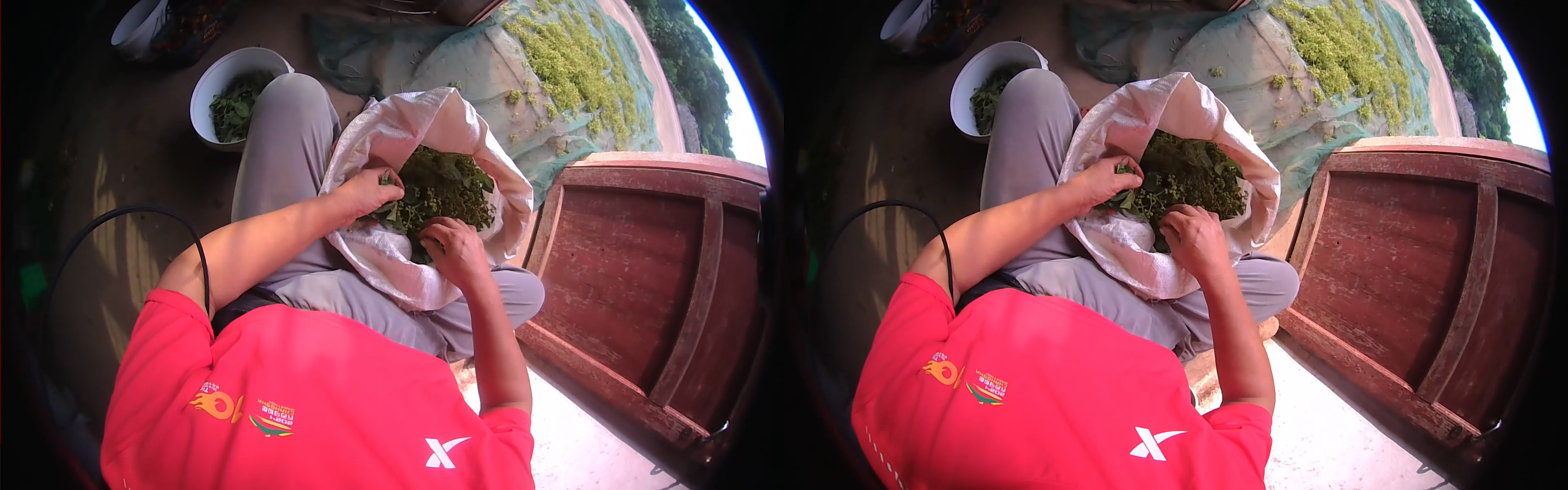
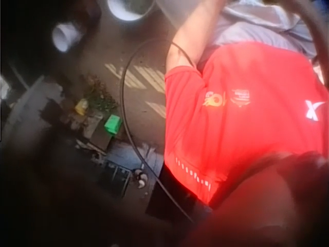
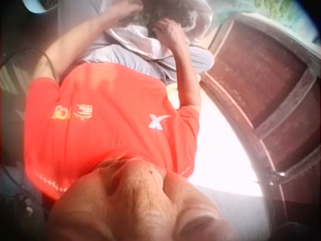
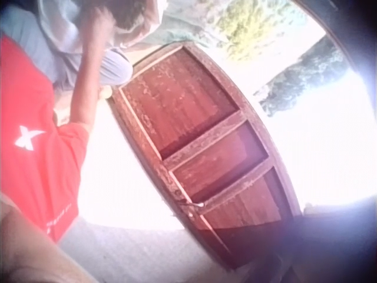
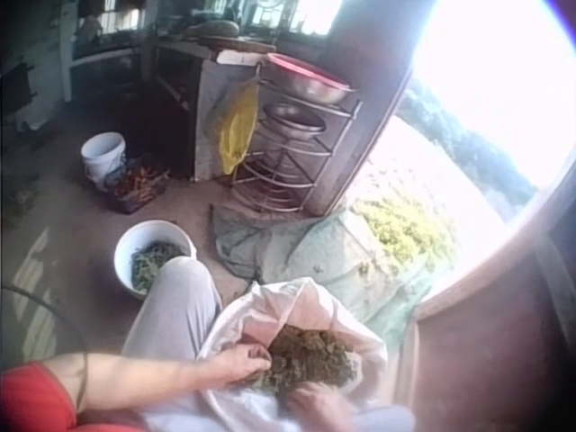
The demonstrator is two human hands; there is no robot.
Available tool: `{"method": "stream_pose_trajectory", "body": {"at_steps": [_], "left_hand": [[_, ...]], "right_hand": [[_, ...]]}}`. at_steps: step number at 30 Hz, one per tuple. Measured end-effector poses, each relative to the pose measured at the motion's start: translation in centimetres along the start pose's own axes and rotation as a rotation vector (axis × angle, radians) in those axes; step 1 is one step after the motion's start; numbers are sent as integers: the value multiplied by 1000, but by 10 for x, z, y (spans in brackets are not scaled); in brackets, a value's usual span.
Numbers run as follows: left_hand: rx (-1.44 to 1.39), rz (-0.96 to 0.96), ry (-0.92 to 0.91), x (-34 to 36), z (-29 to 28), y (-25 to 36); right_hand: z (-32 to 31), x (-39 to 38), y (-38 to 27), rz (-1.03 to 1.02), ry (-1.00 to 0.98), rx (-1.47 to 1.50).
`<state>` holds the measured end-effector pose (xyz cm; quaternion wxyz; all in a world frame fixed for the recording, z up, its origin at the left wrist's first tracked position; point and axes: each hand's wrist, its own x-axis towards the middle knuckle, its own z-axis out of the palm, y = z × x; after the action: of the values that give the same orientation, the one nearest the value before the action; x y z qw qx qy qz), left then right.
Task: The person sorts small green plants by hand, picking through them in a white bag and placing selected portions into a white bucket.
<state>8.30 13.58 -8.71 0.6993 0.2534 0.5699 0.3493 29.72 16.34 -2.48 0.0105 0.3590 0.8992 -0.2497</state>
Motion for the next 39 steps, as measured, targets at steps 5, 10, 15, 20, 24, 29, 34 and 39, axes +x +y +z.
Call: {"method": "stream_pose_trajectory", "body": {"at_steps": [5,10,15,20,24,29,34,39], "left_hand": [[83,29,-28,-7,4,6],[102,-11,-41,-7,6,9],[-2,149,-91,8,0,-15],[-198,68,-237,0,-2,-2],[-256,111,-264,-6,0,8],[-242,132,-297,-13,0,11],[-437,59,-360,-9,8,1],[-453,27,-320,-5,0,-4]], "right_hand": [[-14,14,5,288,99,355],[1,61,52,388,438,21],[27,88,80,388,213,-128],[-7,54,30,432,368,-4],[-8,30,2,337,562,264],[6,16,-26,247,710,114],[21,16,-54,153,613,-13],[23,9,-55,148,571,83]]}}
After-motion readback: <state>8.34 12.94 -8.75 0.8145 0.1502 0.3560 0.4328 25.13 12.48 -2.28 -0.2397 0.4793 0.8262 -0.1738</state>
